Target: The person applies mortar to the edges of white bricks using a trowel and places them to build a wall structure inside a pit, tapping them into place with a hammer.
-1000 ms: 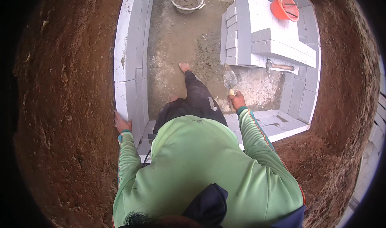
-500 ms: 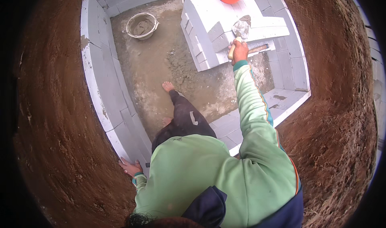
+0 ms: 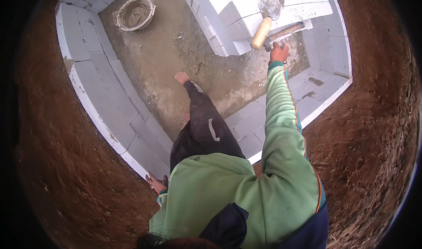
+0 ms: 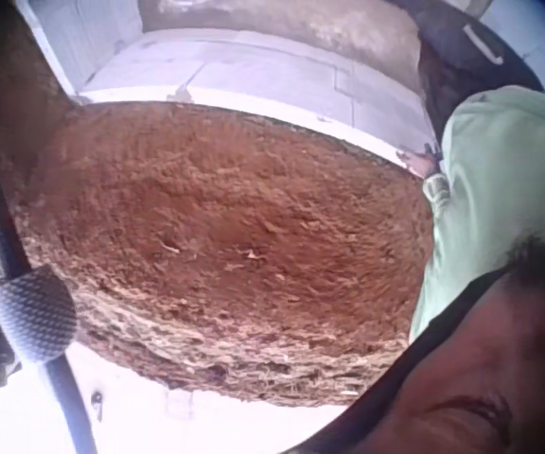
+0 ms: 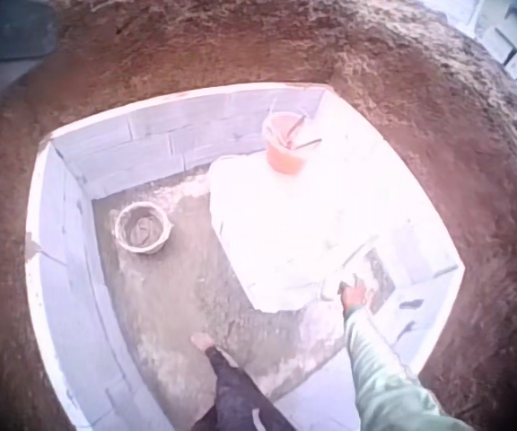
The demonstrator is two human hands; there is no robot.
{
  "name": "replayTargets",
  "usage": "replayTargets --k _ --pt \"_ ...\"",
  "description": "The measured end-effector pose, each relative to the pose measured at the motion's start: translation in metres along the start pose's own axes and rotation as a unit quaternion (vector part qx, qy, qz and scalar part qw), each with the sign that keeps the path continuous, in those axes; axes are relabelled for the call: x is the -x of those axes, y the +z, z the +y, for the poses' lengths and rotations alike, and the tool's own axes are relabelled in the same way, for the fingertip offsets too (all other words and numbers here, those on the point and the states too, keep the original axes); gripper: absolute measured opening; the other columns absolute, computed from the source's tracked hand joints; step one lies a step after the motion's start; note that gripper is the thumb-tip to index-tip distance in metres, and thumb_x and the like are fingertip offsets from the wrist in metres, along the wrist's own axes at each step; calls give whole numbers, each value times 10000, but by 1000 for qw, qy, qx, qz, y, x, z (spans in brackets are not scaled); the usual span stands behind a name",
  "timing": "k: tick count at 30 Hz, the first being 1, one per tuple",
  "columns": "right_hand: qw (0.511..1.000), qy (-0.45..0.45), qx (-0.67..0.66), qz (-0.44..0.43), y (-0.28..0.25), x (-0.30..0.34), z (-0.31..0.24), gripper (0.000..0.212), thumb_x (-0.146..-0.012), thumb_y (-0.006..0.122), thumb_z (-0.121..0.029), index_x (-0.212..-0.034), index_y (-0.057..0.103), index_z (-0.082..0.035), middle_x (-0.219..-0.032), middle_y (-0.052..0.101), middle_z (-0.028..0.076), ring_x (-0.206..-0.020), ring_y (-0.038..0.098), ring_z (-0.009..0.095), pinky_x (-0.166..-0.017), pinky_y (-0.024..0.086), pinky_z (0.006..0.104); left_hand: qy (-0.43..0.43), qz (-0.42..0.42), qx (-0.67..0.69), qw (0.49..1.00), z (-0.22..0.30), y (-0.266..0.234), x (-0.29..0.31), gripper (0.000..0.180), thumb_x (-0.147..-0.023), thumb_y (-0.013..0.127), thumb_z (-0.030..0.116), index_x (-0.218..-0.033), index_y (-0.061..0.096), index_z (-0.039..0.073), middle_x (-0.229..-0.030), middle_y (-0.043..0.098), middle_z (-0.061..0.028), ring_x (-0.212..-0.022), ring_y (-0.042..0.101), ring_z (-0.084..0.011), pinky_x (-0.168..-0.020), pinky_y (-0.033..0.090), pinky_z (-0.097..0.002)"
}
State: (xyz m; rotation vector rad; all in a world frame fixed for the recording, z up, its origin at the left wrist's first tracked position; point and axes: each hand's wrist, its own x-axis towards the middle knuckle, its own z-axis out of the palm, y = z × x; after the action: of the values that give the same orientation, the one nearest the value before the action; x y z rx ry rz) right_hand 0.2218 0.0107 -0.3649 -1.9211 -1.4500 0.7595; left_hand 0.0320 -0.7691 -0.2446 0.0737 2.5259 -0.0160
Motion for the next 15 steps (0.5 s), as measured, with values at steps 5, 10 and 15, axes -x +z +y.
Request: replayTargets --k 5,10,15 --pt "915 -142 344 -155 35 -30 53 616 -836 698 -257 -1376 487 -47 -1196 644 267 -1147 600 444 -978 459 483 0 -48 71 996 42 -20 -15 918 -693 826 130 -1489 381 29 -1476 397 -258 -1343 430 -439 -1124 368 -483" --pt "908 -238 335 -82 11 14 41 390 -959 616 -300 -1124 604 53 -1039 674 292 -978 630 492 -849 483 532 11 -125 163 979 46 -22 -36 833 -780 767 303 -1493 397 84 -1425 505 -236 -1306 494 -421 -1124 342 -517" --pt "867 -301 308 -252 -21 174 -56 463 -986 544 -310 -1201 581 99 -1083 651 319 -1006 615 496 -877 470 515 8 -50 246 968 70 13 0 778 -768 766 299 -1443 470 50 -1433 523 -222 -1315 503 -398 -1093 385 -502"
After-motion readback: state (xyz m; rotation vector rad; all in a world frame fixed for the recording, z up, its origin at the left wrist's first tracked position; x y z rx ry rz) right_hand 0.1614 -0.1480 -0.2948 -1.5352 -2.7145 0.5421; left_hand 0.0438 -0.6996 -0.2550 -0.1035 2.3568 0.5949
